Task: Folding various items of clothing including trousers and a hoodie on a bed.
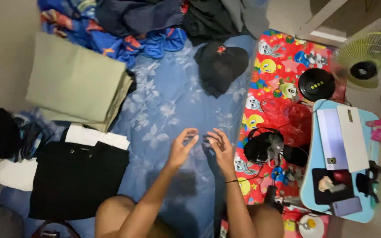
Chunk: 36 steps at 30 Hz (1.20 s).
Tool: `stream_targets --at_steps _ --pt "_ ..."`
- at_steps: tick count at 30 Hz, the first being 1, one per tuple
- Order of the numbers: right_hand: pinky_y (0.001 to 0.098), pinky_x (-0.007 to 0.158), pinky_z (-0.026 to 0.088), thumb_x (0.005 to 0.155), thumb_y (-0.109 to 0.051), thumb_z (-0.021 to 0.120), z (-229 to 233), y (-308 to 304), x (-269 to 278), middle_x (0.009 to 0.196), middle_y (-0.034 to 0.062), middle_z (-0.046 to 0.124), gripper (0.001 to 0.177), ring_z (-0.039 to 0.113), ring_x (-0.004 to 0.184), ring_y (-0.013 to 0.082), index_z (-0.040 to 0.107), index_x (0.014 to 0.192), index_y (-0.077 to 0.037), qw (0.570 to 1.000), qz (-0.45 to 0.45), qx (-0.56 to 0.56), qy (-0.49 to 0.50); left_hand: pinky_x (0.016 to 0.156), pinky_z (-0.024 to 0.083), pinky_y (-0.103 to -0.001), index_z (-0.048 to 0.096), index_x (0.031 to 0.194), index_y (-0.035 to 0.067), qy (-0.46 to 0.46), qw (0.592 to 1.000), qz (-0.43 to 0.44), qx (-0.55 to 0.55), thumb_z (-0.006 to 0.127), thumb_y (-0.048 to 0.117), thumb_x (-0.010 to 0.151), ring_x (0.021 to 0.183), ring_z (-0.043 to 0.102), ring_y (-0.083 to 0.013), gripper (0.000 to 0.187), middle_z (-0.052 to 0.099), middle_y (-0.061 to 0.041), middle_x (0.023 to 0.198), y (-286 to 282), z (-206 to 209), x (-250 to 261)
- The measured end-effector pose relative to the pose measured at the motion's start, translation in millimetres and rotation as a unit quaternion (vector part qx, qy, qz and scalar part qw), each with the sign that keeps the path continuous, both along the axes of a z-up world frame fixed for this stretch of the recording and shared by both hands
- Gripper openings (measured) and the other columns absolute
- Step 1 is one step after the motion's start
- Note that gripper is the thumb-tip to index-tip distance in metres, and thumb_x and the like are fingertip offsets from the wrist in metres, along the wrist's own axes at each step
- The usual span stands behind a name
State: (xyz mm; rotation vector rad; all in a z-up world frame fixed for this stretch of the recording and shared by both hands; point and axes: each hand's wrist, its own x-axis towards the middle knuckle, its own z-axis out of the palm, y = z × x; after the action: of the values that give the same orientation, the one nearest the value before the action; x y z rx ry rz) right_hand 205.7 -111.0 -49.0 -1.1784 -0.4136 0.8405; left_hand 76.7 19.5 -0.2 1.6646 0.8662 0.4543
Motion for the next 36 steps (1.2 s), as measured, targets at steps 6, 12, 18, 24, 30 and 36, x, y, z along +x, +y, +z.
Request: stream_targets --at_steps 6,12,18,24,30,36 --pt "0.0303 0.1 0.051 0.101 -0.012 0.061 61.2 -63.3 79.0 0.132 0.014 0.067 0.046 0.065 0.119 0.0187 0.051 0.144 -0.001 0.999 -0.016 -0.033 -0.008 0.098 0.047 -0.034 0.063 0.129 0.005 -0.019 0.999 -0.029 -0.003 0.069 0.029 0.095 0.116 0.066 -0.0194 0.042 0.073 -0.008 0.122 -52.9 97.7 64.0" --pt "0.0322 0.101 0.051 0.097 -0.007 0.063 128.0 -133.8 141.4 0.13 0.0164 0.068 0.052 0.064 0.117 0.0207 0.048 0.146 0.002 0.998 0.031 -0.007 -0.062 0.097 0.051 -0.034 0.062 0.131 0.007 0.069 0.996 -0.057 0.027 0.072 0.025 0.09 0.114 0.068 -0.0181 0.046 0.074 -0.011 0.124 -146.2 202.6 118.8" --pt "0.0326 0.1 0.053 0.099 -0.009 0.061 248.7 -164.8 184.1 0.13 0.0134 0.068 0.047 0.065 0.119 0.0181 0.049 0.143 0.002 0.998 0.054 -0.003 0.036 0.097 0.053 -0.033 0.061 0.133 0.007 0.052 0.998 -0.038 -0.025 0.069 0.022 0.092 0.116 0.07 -0.0179 0.044 0.075 -0.01 0.123 -184.7 306.6 174.2" --pt "0.0316 0.099 0.053 0.1 -0.011 0.06 359.3 -185.0 219.2 0.129 0.0119 0.069 0.044 0.065 0.117 0.0168 0.053 0.142 -0.003 0.997 0.049 -0.036 0.056 0.101 0.052 -0.033 0.063 0.129 0.004 0.004 1.0 -0.017 -0.013 0.068 0.02 0.094 0.117 0.069 -0.0195 0.039 0.075 -0.012 0.122 -180.1 389.3 204.4" --pt "0.0315 0.097 0.051 0.1 -0.012 0.061 424.7 -204.5 260.0 0.125 0.011 0.072 0.042 0.068 0.111 0.0178 0.055 0.14 -0.001 0.997 0.025 -0.062 0.023 0.103 0.048 -0.034 0.062 0.134 0.004 -0.016 0.998 -0.041 0.051 0.069 0.019 0.089 0.12 0.067 -0.0195 0.048 0.073 -0.009 0.125 -173.9 422.1 234.3" --pt "0.0328 0.101 0.051 0.102 -0.015 0.059 450.2 -194.2 306.7 0.124 0.012 0.072 0.041 0.068 0.111 0.0186 0.055 0.141 -0.003 0.997 -0.012 -0.067 -0.042 0.107 0.047 -0.034 0.064 0.135 0.005 -0.036 0.998 -0.039 0.023 0.068 0.026 0.095 0.125 0.066 -0.0223 0.045 0.071 -0.009 0.131 -154.1 430.9 279.6"
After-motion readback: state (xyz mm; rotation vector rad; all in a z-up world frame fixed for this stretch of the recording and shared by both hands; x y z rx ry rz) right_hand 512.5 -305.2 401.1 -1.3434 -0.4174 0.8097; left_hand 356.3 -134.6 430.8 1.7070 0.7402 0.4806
